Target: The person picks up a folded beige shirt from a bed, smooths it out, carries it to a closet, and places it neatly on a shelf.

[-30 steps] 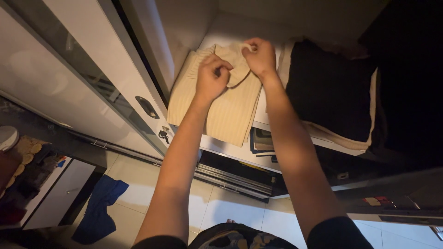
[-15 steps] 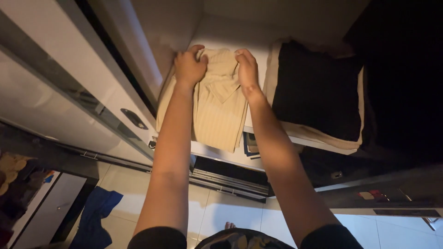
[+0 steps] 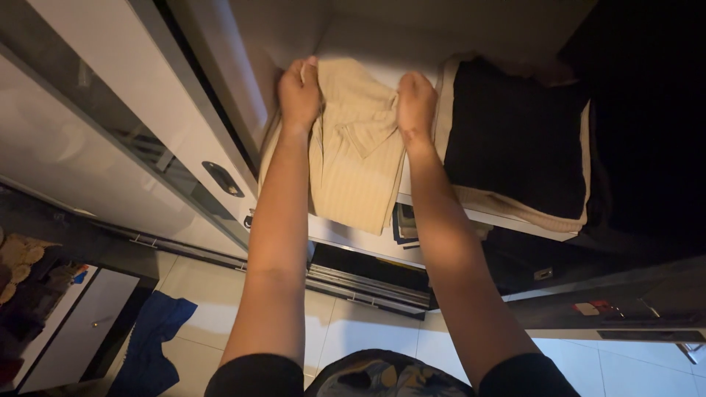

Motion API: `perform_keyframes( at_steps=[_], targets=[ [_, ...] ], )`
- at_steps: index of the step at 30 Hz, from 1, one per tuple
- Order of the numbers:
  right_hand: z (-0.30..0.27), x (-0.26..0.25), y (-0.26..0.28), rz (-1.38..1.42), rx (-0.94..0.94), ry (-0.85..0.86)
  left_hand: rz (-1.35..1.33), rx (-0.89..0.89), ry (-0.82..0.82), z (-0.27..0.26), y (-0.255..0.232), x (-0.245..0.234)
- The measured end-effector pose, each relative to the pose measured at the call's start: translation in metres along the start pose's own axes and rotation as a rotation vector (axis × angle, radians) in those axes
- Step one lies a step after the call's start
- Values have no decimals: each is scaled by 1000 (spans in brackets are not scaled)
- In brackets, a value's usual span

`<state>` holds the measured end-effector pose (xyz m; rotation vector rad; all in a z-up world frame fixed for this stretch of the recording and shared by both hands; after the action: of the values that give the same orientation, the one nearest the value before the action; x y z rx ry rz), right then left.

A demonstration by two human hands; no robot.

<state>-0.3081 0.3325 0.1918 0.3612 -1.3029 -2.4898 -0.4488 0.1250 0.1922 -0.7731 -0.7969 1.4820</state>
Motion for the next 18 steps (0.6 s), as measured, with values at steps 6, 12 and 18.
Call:
perform_keyframes(
  at_steps=[6,12,18],
  targets=[
    [-18,15,32,75,-29,376,-49,107,57,1,0,2],
    [-11,4,34,-67,130,296,176,69,-132,4,16,5],
    [-14,16,29,15,-23,374,234,735,215,-21,-57,1]
  ],
)
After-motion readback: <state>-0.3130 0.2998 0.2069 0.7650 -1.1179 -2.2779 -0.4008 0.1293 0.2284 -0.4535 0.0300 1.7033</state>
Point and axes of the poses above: each hand's wrist, its own z-axis towards the middle knuckle, its own x-axis out of the palm, y = z × x, the point moved 4 cm from there along z, towards the middle knuckle, and after that the axes turned 10 degrees about -y, right-handed, at the moved point
